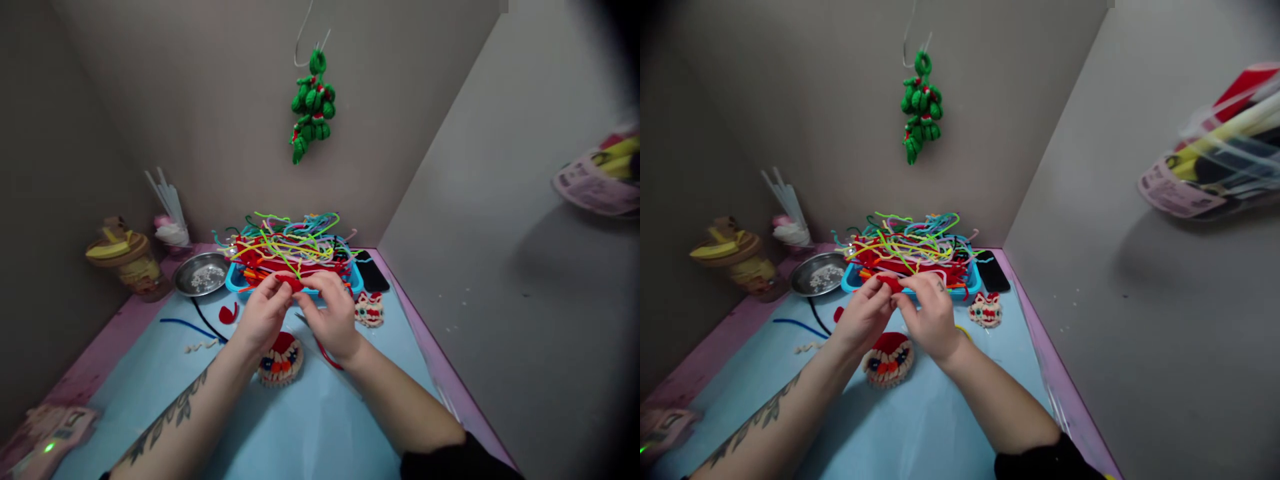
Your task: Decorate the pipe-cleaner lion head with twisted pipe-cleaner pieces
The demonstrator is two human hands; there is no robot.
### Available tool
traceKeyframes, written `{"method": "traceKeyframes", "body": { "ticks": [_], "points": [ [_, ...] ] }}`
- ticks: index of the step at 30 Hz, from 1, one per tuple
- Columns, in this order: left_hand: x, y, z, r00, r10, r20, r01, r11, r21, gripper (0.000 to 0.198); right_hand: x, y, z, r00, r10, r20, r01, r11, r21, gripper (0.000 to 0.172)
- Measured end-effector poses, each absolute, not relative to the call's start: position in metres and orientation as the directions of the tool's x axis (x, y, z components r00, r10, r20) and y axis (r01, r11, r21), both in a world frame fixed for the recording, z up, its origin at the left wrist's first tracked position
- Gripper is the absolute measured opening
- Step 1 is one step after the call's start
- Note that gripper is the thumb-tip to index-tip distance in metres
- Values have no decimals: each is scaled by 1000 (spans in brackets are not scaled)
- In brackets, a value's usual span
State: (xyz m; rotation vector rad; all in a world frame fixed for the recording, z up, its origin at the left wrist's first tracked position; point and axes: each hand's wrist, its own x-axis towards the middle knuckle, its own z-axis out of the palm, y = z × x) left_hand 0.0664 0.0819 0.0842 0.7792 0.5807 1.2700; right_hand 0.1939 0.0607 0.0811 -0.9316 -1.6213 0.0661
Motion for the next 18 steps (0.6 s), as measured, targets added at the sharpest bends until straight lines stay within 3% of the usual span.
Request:
{"method": "traceKeyframes", "body": {
  "ticks": [9,18],
  "points": [
    [58,83,83,84,979,186,-340,-147,929,17,203,67,83,-85,491,867,645,690,-328,14],
    [51,76,102,83,959,270,-128,-258,957,11,207,68,84,-127,500,857,615,717,-328,14]
  ]
}}
